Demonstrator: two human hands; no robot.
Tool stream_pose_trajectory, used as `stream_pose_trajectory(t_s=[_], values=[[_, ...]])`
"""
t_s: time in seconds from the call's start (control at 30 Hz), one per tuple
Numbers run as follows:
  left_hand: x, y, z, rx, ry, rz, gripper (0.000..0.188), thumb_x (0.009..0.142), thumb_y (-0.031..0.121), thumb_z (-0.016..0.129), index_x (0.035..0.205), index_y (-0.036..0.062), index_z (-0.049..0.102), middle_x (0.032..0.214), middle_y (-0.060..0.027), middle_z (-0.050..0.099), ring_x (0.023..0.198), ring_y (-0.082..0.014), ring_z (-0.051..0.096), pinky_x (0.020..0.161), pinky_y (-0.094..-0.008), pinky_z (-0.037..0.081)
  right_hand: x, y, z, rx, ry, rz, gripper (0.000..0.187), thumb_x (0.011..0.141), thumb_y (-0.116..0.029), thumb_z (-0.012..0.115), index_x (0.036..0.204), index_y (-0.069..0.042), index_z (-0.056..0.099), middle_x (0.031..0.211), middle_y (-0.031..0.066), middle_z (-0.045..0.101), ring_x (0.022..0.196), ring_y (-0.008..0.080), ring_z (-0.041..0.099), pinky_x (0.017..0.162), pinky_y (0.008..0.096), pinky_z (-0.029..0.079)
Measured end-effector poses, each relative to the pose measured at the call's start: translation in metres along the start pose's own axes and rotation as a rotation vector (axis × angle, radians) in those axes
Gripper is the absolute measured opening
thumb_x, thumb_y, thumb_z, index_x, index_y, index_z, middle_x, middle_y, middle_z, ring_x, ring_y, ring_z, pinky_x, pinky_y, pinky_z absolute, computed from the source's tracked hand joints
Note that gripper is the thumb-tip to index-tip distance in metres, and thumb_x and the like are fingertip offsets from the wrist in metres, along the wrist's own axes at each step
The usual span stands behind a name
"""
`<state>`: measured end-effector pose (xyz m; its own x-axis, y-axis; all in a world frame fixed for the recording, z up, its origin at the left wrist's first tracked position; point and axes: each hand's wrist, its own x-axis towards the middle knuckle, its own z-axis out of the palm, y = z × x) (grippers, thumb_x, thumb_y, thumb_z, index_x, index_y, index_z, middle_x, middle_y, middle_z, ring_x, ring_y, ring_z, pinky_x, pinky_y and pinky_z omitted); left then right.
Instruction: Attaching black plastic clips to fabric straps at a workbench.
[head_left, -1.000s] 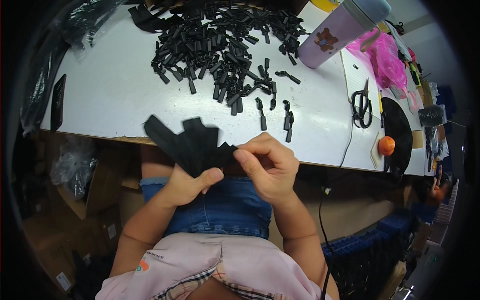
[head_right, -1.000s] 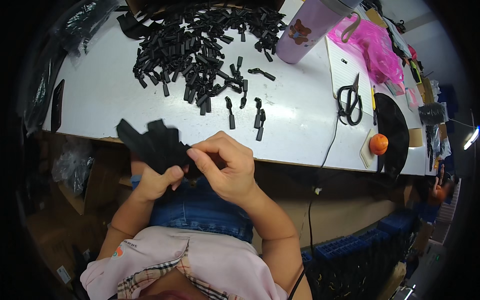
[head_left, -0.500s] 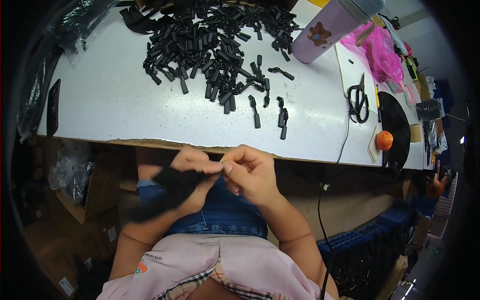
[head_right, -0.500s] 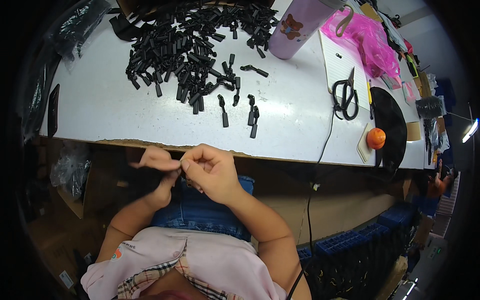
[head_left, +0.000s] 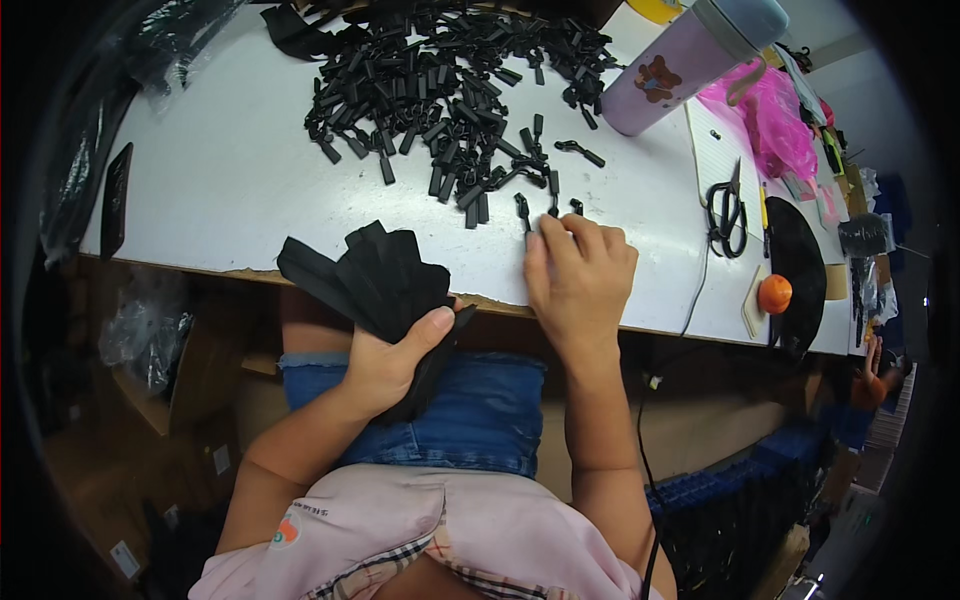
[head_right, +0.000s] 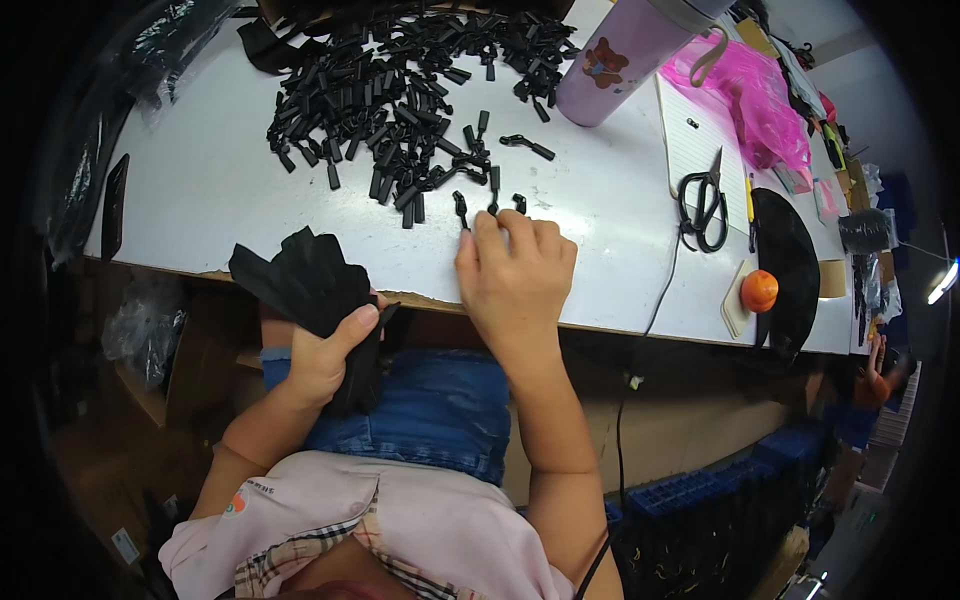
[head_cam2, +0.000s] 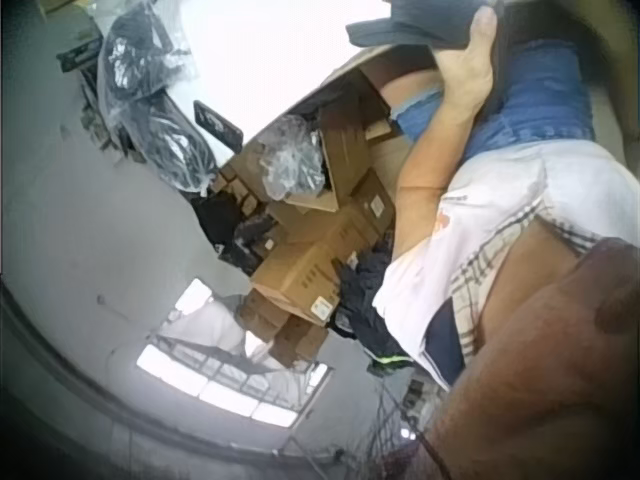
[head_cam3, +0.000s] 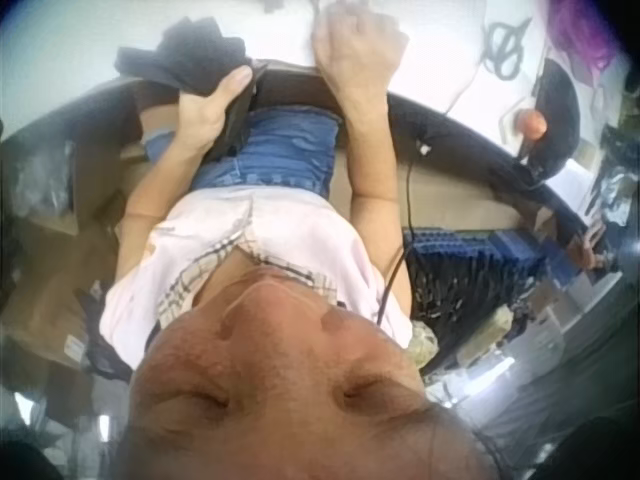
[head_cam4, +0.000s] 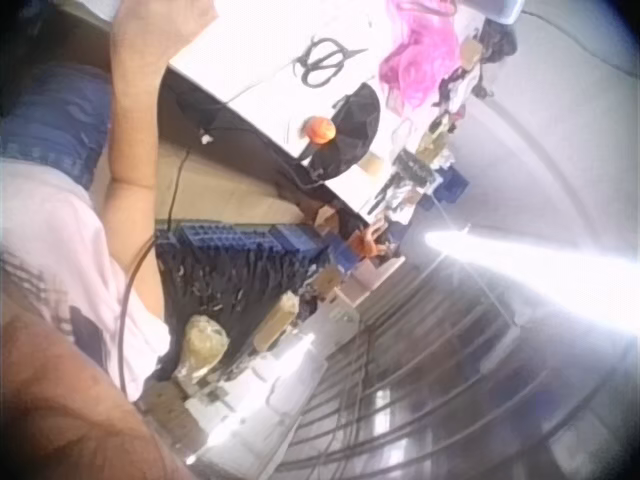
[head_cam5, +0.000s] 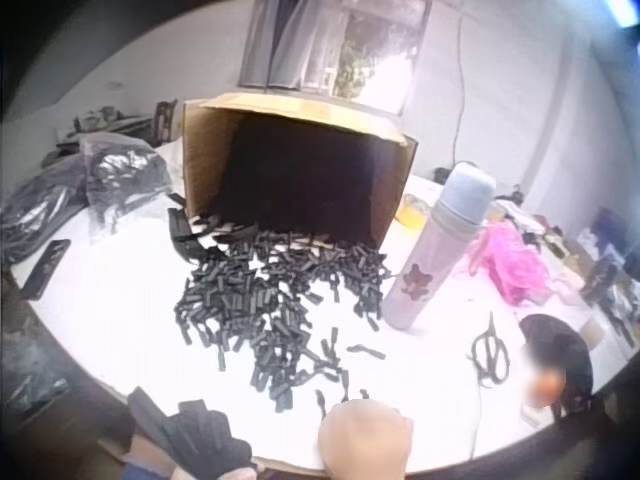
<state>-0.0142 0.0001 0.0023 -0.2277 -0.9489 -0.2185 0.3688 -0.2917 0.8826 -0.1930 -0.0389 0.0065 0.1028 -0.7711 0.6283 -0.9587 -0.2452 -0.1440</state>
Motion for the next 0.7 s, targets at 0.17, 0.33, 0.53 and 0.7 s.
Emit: stream_pose_trajectory(t_s=[0.17, 0.33, 0.53, 0.7], values=[[0.0, -0.01, -0.004, 0.094, -0.012, 0.076, 0.019, 0.076, 0.006, 0.057, 0.093, 0.0007, 0.05, 0.086, -0.0023, 0.052, 0.078, -0.0077, 0.047, 0.068, -0.0204, 0.039, -0.005, 0.003, 0.004, 0.174, 0.064, 0.093, 0.017, 0.059, -0.001, 0.061, 0.076, -0.004, 0.056, 0.074, 0.0056, 0.053, 0.066, 0.0204, 0.048, 0.058, 0.03, 0.038], [-0.003, -0.005, -0.002, 0.26, 0.002, 0.137, 0.016, 0.077, 0.009, 0.057, 0.09, 0.0006, 0.053, 0.084, -0.0018, 0.052, 0.077, -0.0077, 0.048, 0.067, -0.02, 0.039, -0.007, -0.026, -0.025, 0.943, -0.167, 0.212, 0.016, 0.06, 0.005, 0.058, 0.074, -0.003, 0.057, 0.068, 0.0062, 0.053, 0.06, 0.0175, 0.048, 0.05, 0.0248, 0.039], [-0.005, 0.004, 0.004, 0.291, -0.104, 0.139, 0.014, 0.078, 0.012, 0.055, 0.089, 0.0025, 0.054, 0.082, -0.0019, 0.053, 0.074, -0.0071, 0.048, 0.064, -0.0203, 0.039, -0.012, -0.033, -0.03, 1.093, -0.279, 0.218, 0.016, 0.06, 0.006, 0.059, 0.075, 0.0, 0.059, 0.07, 0.0057, 0.054, 0.063, 0.0129, 0.048, 0.053, 0.0208, 0.037], [-0.003, 0.008, 0.002, 0.414, -0.123, 0.139, 0.009, 0.075, 0.011, 0.057, 0.08, 0.0037, 0.056, 0.068, 0.0019, 0.052, 0.06, -0.0045, 0.046, 0.052, -0.0197, 0.037, -0.005, -0.029, -0.028, 1.043, -0.286, 0.042, 0.017, 0.059, 0.004, 0.059, 0.075, -0.003, 0.06, 0.068, 0.006, 0.053, 0.059, 0.0166, 0.046, 0.052, 0.0233, 0.037]])
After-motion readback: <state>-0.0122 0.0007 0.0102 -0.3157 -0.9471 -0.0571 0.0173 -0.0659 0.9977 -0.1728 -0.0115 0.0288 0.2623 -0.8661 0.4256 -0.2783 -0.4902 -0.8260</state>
